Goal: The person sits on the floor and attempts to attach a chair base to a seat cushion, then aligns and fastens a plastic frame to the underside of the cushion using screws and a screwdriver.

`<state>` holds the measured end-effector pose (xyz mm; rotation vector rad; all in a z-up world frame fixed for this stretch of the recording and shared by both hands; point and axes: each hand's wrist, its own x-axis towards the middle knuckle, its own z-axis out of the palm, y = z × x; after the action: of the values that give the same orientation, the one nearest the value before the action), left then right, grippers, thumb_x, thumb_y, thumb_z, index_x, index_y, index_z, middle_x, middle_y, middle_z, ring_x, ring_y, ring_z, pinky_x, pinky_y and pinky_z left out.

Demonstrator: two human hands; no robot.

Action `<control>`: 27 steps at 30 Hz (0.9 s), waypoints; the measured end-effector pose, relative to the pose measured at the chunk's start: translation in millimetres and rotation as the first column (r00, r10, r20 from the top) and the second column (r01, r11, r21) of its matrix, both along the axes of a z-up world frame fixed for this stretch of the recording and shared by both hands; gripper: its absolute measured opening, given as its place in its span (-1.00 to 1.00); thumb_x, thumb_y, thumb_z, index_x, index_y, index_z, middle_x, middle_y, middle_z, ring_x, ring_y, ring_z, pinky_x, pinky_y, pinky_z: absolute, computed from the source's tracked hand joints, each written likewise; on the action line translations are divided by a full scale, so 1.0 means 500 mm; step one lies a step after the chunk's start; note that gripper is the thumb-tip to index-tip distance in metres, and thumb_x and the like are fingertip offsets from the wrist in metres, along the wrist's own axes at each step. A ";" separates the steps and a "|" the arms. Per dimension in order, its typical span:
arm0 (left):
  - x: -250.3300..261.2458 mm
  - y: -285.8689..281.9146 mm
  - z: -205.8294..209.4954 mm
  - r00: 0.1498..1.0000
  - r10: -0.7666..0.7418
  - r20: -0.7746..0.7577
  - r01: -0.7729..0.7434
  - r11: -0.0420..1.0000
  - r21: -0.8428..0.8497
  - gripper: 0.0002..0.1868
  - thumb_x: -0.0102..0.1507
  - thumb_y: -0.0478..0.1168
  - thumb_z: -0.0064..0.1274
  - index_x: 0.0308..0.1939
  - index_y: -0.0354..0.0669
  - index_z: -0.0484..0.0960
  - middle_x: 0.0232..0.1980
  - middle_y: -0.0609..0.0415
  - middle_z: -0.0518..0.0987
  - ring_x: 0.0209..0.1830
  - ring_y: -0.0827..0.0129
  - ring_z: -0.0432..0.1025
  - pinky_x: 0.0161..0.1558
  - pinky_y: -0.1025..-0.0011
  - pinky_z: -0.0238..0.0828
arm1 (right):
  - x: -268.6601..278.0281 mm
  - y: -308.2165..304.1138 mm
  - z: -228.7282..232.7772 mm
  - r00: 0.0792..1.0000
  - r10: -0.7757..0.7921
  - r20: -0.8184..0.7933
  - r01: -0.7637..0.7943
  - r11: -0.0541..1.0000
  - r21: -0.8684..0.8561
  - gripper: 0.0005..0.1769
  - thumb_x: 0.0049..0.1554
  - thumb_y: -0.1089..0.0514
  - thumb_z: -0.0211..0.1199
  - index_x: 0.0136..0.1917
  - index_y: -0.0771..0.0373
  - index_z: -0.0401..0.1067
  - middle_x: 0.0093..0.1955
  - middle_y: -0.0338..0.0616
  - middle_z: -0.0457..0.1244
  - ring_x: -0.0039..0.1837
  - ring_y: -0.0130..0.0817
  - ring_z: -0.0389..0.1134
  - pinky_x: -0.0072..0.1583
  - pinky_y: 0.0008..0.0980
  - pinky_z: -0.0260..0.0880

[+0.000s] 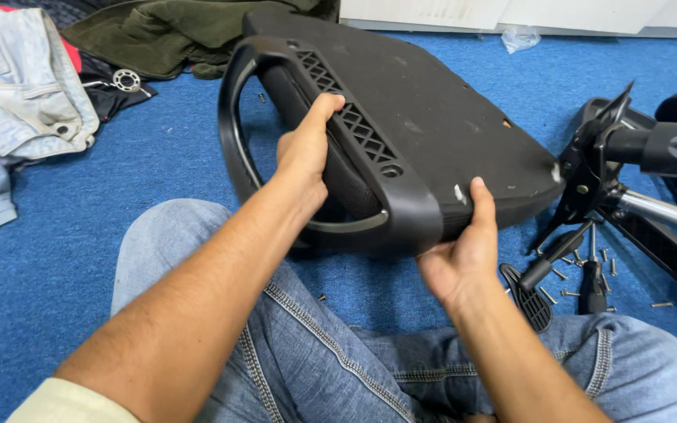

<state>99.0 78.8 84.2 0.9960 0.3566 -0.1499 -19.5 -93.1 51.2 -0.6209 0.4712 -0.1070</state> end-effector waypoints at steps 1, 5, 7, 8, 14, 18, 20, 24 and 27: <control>-0.002 -0.005 -0.001 1.000 -0.006 -0.003 0.006 0.998 -0.055 -0.44 0.01 -0.08 0.27 -0.04 -0.44 0.63 -0.15 -0.12 0.70 -0.19 0.16 0.63 -0.04 0.21 0.63 | 0.011 -0.016 0.000 1.000 0.009 0.027 -0.009 1.000 0.012 -0.39 0.16 -0.26 0.15 0.28 0.20 0.41 0.24 -0.11 0.39 0.26 -0.23 0.42 0.39 -0.20 0.37; -0.014 -0.041 0.001 0.998 -0.039 -0.047 0.026 0.968 -0.249 -0.45 0.01 -0.12 0.25 0.01 -0.38 0.59 -0.08 -0.14 0.67 -0.13 0.11 0.61 -0.01 0.11 0.63 | 0.038 -0.107 0.018 0.989 0.142 0.049 -0.136 0.985 -0.103 -0.40 0.22 -0.21 0.12 0.32 0.26 0.40 0.25 -0.04 0.39 0.29 -0.19 0.42 0.42 -0.19 0.38; -0.023 -0.072 0.007 0.994 -0.079 -0.076 0.049 0.938 -0.342 -0.45 0.02 -0.12 0.23 0.03 -0.33 0.56 -0.05 -0.14 0.64 -0.10 0.09 0.60 -0.01 0.05 0.61 | 0.058 -0.153 0.042 0.989 0.149 -0.026 -0.151 0.965 -0.213 -0.38 0.17 -0.24 0.09 0.31 0.21 0.38 0.25 -0.03 0.38 0.28 -0.15 0.42 0.38 -0.08 0.39; -0.028 -0.088 0.009 0.990 -0.109 -0.086 0.068 0.918 -0.390 -0.46 0.02 -0.11 0.21 0.03 -0.29 0.55 -0.04 -0.14 0.63 -0.10 0.08 0.59 -0.01 0.04 0.60 | 0.065 -0.171 0.052 0.987 0.150 -0.065 -0.162 0.950 -0.266 -0.38 0.15 -0.26 0.08 0.30 0.18 0.38 0.25 -0.03 0.38 0.27 -0.13 0.43 0.36 -0.02 0.40; -0.041 -0.129 0.010 0.986 -0.091 -0.141 0.009 0.866 -0.499 -0.49 0.04 -0.14 0.20 0.03 -0.25 0.54 -0.01 -0.13 0.61 -0.07 0.05 0.58 0.03 -0.03 0.59 | 0.018 -0.201 0.095 0.979 0.197 -0.055 -0.200 0.870 -0.451 -0.15 0.15 -0.45 0.01 0.34 0.29 0.35 0.26 0.01 0.33 0.20 -0.17 0.40 0.16 -0.06 0.43; -0.040 -0.134 -0.007 0.986 -0.084 -0.144 -0.003 0.856 -0.516 -0.49 0.05 -0.15 0.24 0.03 -0.28 0.54 0.00 -0.11 0.61 -0.03 0.04 0.57 0.09 -0.02 0.59 | -0.095 -0.132 0.043 0.970 -0.126 0.206 0.241 0.476 -0.846 -0.32 0.17 -0.24 0.30 0.41 0.16 0.31 0.28 -0.22 0.24 0.28 -0.43 0.24 0.24 -0.29 0.34; -0.045 -0.134 -0.018 0.985 -0.133 -0.110 0.062 0.870 -0.489 -0.47 0.04 -0.11 0.24 0.04 -0.23 0.55 0.01 -0.10 0.63 -0.02 0.06 0.58 0.09 -0.01 0.57 | -0.117 -0.121 0.030 0.946 -0.032 0.324 0.322 0.238 -0.917 -0.36 0.21 -0.11 0.48 0.43 0.23 0.47 0.28 -0.18 0.27 0.31 -0.40 0.20 0.39 -0.38 0.21; -0.044 -0.127 -0.032 0.980 -0.184 -0.079 0.133 0.893 -0.431 -0.40 0.04 -0.01 0.27 0.10 -0.18 0.57 0.07 -0.06 0.66 0.06 0.12 0.58 0.13 0.04 0.52 | -0.108 -0.159 0.067 0.956 0.106 0.273 0.285 -0.113 -0.952 -0.29 0.00 0.00 0.54 0.38 0.19 0.47 0.39 -0.19 0.24 0.42 -0.35 0.22 0.40 -0.32 0.21; -0.041 -0.121 -0.032 0.974 -0.225 -0.037 0.189 0.887 -0.422 -0.34 0.03 0.10 0.27 0.13 -0.11 0.57 0.11 -0.01 0.65 0.10 0.17 0.56 0.15 0.07 0.48 | -0.095 -0.182 0.087 0.950 0.210 0.233 0.297 -0.367 -0.882 -0.26 -0.06 0.07 0.54 0.37 0.26 0.45 0.50 -0.01 0.16 0.55 -0.17 0.10 0.52 -0.20 0.09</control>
<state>78.4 18.2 68.0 0.6004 0.2787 -0.4463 -66.8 -184.2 94.7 -2.4334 -0.1294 -0.8073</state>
